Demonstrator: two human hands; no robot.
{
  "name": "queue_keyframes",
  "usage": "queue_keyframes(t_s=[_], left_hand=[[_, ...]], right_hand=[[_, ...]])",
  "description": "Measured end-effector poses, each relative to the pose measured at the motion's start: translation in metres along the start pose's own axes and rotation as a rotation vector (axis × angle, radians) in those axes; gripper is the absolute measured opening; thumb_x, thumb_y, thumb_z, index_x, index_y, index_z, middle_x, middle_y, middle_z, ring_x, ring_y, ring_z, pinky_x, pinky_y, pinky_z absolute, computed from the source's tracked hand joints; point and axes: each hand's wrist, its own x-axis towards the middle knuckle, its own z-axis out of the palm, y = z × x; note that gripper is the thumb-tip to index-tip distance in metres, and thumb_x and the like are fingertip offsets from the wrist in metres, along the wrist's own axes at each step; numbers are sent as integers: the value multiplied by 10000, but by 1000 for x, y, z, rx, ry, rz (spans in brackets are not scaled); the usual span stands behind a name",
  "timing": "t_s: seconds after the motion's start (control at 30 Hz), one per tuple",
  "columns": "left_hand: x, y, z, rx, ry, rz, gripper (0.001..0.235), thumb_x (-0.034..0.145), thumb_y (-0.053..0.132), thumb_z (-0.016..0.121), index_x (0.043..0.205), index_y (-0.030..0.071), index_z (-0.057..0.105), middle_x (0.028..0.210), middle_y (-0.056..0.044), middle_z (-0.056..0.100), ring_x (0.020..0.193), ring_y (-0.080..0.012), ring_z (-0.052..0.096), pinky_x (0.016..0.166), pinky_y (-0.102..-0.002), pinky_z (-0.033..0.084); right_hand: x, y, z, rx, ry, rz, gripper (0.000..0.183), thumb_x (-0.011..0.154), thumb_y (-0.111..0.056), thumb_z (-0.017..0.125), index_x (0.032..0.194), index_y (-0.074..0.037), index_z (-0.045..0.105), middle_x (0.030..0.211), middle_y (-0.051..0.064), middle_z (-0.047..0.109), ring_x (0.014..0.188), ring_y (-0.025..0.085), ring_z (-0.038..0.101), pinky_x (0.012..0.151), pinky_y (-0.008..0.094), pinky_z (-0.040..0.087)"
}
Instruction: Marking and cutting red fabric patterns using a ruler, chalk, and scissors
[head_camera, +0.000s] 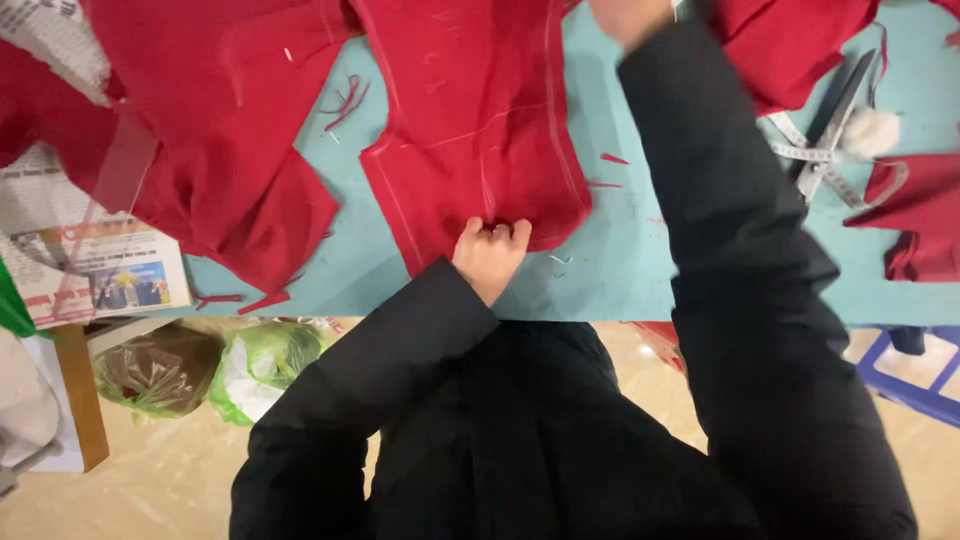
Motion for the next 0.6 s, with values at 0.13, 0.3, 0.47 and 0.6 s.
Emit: queue_keyframes(t_s=[0.13, 0.3, 0.47, 0.6], left_hand=[[4, -5, -19, -103, -117, -7, 261, 756, -80, 584, 758, 180, 583, 494, -3, 409, 355, -192, 443, 692, -347, 512], [10, 3, -38, -217, -133, 53, 267, 795, -72, 591, 763, 193, 582, 476, -8, 411, 360, -193, 449, 725, -321, 498], [-1, 11, -39, -343, -276, 81, 177, 815, 265, 753, 842, 240, 580, 503, 20, 526, 421, -200, 576, 703, -326, 496], [10, 11, -57, -647, -505, 84, 335, 862, 477, 714, 1100, 254, 639, 736, -16, 707, 631, -248, 716, 740, -385, 526]], right_hand=[[-24, -14, 8, 91, 1, 41, 326, 1118, -116, 723, 1367, -2, 546, 972, 110, 586, 871, 236, 612, 823, 405, 521], [-131, -86, 38, 352, 113, 513, 411, 1029, -176, 719, 1349, -21, 514, 1129, 142, 595, 1040, 271, 595, 921, 455, 514], [-176, -103, 60, 507, 252, 668, 582, 1000, -88, 730, 1502, -131, 437, 1010, 132, 676, 879, 211, 673, 770, 357, 571], [-191, -109, 49, 314, 314, 683, 511, 1008, -104, 731, 1443, -162, 468, 855, 88, 672, 739, 175, 629, 686, 305, 526]])
